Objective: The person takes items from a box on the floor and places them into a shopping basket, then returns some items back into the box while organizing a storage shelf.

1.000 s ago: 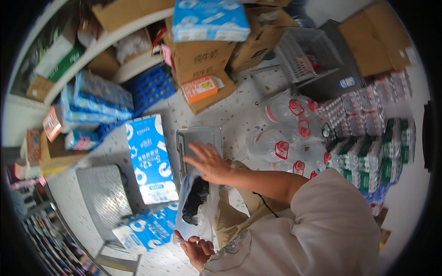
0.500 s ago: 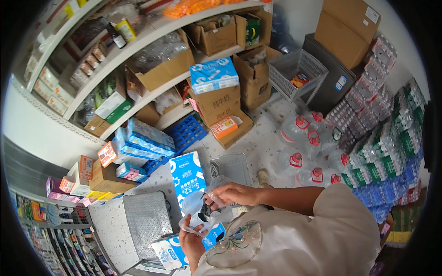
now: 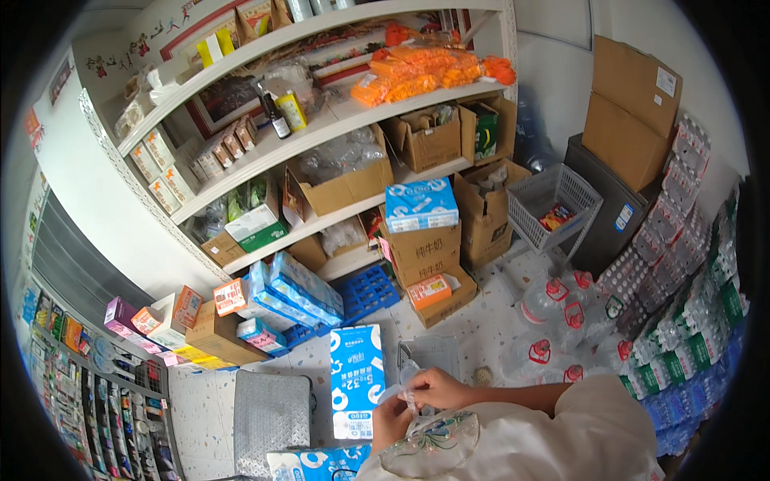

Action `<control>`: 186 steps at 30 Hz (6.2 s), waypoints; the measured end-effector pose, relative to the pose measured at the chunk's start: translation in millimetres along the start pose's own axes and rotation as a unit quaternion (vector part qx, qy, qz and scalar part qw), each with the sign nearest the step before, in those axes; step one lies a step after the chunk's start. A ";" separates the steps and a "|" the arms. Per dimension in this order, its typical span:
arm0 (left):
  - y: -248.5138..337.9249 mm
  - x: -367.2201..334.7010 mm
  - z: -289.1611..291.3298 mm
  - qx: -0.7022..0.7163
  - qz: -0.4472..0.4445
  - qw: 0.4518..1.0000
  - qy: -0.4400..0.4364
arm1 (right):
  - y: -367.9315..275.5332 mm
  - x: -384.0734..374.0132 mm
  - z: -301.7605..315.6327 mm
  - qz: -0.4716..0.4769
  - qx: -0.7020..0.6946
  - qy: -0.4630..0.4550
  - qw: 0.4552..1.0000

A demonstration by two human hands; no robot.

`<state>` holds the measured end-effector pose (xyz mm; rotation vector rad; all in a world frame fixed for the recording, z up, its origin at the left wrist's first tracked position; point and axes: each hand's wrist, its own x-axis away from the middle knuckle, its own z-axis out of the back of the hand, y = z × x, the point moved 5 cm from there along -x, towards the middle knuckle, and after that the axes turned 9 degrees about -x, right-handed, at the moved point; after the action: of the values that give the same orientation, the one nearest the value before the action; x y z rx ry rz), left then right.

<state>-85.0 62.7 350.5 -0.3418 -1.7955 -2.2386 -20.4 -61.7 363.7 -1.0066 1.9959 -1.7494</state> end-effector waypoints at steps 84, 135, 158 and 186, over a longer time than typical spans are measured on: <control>211.4 -332.7 -197.1 -0.137 -0.273 0.948 -0.085 | 36.3 -71.2 440.9 0.107 0.125 0.379 0.911; 71.4 -955.4 -446.1 0.061 0.351 0.931 -0.073 | 59.7 -359.4 1078.1 -0.447 0.390 0.189 0.783; 81.8 -1014.5 -464.2 -0.009 0.265 0.963 -0.050 | -39.3 -300.4 1212.4 -0.247 0.466 0.346 0.776; 132.5 -980.4 -502.6 -0.184 -0.038 0.982 0.017 | -126.0 -303.8 1104.8 -0.036 0.395 0.356 0.846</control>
<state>869.3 -408.7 36.8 -0.3057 -1.3933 -2.6111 936.9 -678.1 183.4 -0.1417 1.2248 -2.8976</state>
